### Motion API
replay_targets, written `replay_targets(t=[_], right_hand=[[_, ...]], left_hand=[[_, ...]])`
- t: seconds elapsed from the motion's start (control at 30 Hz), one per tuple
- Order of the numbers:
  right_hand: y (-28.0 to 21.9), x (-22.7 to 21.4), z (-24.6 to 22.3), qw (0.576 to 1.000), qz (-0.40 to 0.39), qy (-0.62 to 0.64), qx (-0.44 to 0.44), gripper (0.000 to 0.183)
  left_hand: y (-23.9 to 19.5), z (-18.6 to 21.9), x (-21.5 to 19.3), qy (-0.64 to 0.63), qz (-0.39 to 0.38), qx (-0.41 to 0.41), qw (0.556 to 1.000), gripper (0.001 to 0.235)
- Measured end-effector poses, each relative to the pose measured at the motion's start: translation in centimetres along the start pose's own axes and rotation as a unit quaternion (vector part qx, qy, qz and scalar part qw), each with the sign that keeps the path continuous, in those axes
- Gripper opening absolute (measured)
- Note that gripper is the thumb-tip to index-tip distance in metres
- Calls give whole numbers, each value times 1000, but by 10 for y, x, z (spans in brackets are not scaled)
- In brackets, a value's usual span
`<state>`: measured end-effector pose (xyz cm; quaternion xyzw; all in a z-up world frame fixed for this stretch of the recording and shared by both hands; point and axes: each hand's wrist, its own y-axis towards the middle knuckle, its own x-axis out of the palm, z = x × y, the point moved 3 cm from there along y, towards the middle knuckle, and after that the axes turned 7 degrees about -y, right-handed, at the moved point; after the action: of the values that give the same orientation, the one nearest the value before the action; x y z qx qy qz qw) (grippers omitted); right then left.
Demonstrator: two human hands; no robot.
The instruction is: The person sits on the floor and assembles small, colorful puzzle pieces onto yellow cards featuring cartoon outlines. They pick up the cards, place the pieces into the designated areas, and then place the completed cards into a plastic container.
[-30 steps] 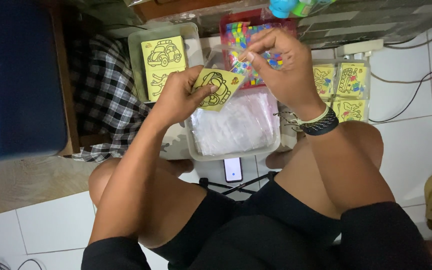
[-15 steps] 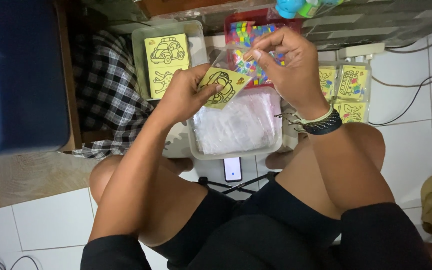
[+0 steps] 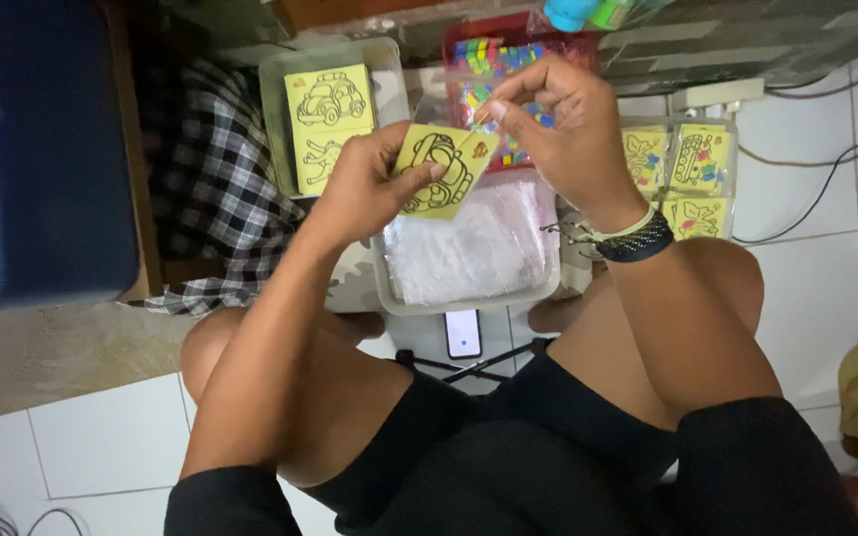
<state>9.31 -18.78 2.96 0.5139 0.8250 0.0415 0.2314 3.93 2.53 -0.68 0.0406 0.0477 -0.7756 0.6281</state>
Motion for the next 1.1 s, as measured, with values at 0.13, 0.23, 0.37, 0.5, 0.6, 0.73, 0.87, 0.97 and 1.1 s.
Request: replay_targets(t=[0.13,0.23,0.37,0.5,0.6,0.73,0.87,0.97,1.1], right_hand=[[-3,3,3,999,-1,24,35,10],[0,4,0,999,3,-32,26,7],[-10,9,1,999,-6,-31,44,7],[-10,12,0,998,-31,-33,42,6],[-8,11,0,998,-33,-28,47,5],[-6,11,-7,998,-41,-34,41,5],[0,-2,-6,998,5,-58,20,11],[-5,-18,2,999,32,-43,12,14],[-3,-41,21,997,45,-59,30,12]], left_hand=[[-1,0,5,-34,5,-14,999,13],[0,1,5,-6,24,-5,1000,12],[-4,-4,13,-38,19,-17,999,14],[-5,-1,13,-18,17,-5,1000,13],[-4,-3,13,-32,20,-18,999,13],[-5,-3,13,-31,19,-9,999,14],[2,-10,1,8,37,-9,999,16],[0,-4,-8,16,63,-3,998,17],[2,2,-27,4,116,25,993,15]])
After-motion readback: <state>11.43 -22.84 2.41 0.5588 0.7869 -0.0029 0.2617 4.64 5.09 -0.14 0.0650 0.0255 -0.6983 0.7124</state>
